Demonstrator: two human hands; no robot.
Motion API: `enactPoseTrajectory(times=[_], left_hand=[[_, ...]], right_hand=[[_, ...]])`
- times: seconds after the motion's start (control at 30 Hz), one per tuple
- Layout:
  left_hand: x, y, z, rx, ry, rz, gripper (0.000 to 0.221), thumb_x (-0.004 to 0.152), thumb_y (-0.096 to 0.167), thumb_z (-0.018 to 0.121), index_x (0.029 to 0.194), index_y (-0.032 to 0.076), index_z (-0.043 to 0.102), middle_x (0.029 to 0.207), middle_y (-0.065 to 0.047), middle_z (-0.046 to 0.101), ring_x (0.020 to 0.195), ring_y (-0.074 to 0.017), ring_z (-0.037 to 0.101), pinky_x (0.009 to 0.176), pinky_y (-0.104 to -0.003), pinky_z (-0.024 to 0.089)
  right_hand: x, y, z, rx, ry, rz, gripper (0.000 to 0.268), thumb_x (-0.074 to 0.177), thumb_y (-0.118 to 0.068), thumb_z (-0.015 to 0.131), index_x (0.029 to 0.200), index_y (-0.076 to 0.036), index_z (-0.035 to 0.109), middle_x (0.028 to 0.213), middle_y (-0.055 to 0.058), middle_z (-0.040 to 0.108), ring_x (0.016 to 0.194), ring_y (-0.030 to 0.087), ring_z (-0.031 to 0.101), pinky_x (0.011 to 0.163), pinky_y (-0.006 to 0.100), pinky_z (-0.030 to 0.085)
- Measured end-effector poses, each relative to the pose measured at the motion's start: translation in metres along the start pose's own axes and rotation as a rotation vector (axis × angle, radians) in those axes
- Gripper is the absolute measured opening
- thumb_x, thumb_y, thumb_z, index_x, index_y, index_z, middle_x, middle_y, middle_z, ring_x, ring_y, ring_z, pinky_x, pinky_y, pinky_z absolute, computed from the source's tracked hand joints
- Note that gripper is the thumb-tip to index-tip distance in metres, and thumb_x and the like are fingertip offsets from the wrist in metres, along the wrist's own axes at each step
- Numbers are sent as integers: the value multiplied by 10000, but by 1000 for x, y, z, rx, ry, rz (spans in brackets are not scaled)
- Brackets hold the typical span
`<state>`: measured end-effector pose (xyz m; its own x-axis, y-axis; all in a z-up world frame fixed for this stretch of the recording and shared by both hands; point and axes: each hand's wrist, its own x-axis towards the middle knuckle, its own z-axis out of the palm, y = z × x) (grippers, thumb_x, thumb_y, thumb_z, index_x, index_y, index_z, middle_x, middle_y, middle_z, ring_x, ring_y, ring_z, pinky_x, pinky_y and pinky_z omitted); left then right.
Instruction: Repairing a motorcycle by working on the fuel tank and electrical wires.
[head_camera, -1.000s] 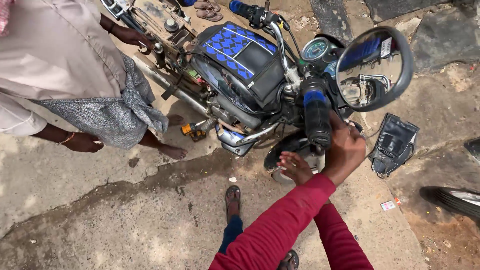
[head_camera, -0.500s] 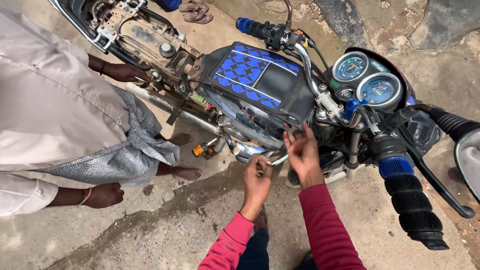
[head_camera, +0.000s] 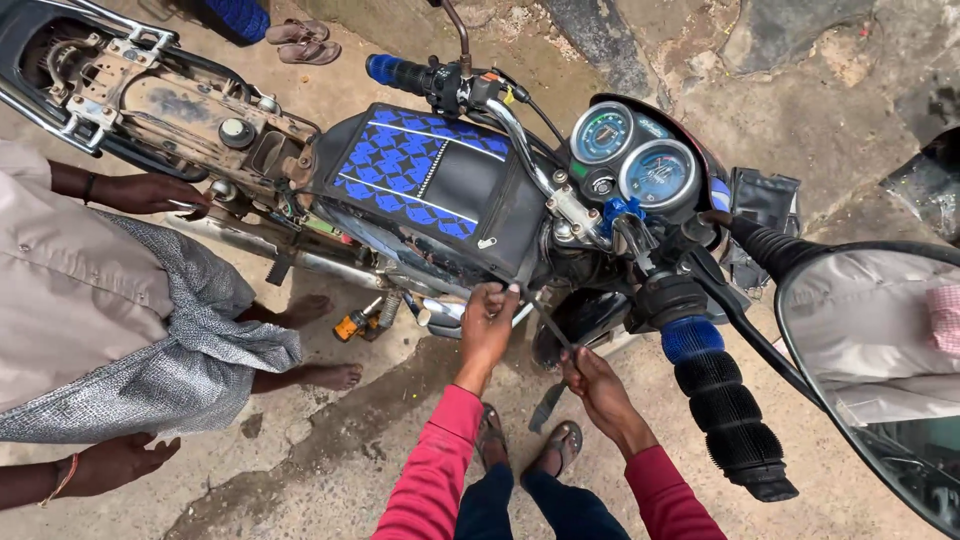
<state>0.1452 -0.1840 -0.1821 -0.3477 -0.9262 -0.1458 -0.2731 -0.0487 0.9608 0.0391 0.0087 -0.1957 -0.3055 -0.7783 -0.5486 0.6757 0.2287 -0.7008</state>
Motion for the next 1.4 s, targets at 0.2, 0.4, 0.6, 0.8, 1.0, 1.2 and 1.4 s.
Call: enactPoseTrajectory(times=[0.2, 0.4, 0.6, 0.8, 1.0, 1.2, 1.4], left_hand=[[23, 9, 36, 11, 279, -141, 503, 891, 365, 834, 721, -50, 607, 570, -98, 612, 526, -217, 609, 579, -369, 500], [6, -39, 53, -230, 385, 245, 277, 852, 220, 779, 838, 3, 607, 632, -96, 676, 518, -109, 593, 518, -289, 475], [-15, -97, 42, -153, -206, 240, 226, 915, 220, 713, 873, 2, 669, 696, -71, 727, 496, -108, 615, 495, -277, 480], [-12, -145, 47, -315, -521, 410, 252, 1019, 194, 640, 917, -29, 698, 758, -50, 715, 644, -61, 643, 569, -236, 526], [-33, -188, 58, -145, -586, 738, 227, 903, 47, 697, 1111, -39, 667, 913, -56, 678, 757, -80, 661, 653, -246, 548], [-39, -209, 79, -373, -617, 506, 141, 948, -7, 662, 1081, -50, 674, 886, -51, 710, 797, -76, 677, 728, -248, 571], [-49, -209, 83, -363, -493, 485, 161, 943, -24, 641, 1094, -43, 694, 931, -34, 711, 851, -53, 643, 749, -223, 520]], right_hand=[[65, 32, -23, -1023, 20, -285, 352, 1064, -328, 467, 933, -16, 561, 720, 19, 528, 684, 152, 534, 676, 299, 463], [130, 109, -62, -896, 41, -296, 326, 1016, -282, 483, 1236, -47, 531, 711, -8, 551, 673, 108, 472, 650, 281, 450], [132, 136, -101, -641, -216, -573, 440, 1050, -350, 433, 1247, -20, 650, 749, -24, 432, 671, 102, 366, 602, 252, 350], [121, 130, -90, -402, -407, -658, 495, 1061, -377, 402, 1377, -40, 577, 816, -6, 526, 727, 96, 442, 677, 255, 397], [176, 165, -148, -138, -238, -673, 291, 1014, -209, 595, 1239, -42, 516, 792, 48, 631, 650, 113, 564, 591, 247, 434], [171, 178, -167, -512, -90, -792, 278, 1054, -216, 626, 1022, 43, 723, 868, 100, 711, 695, 106, 569, 619, 238, 454], [119, 137, -123, -745, 115, -1294, 301, 974, -180, 663, 1168, 50, 656, 1076, 73, 713, 1041, 142, 663, 929, 245, 500]])
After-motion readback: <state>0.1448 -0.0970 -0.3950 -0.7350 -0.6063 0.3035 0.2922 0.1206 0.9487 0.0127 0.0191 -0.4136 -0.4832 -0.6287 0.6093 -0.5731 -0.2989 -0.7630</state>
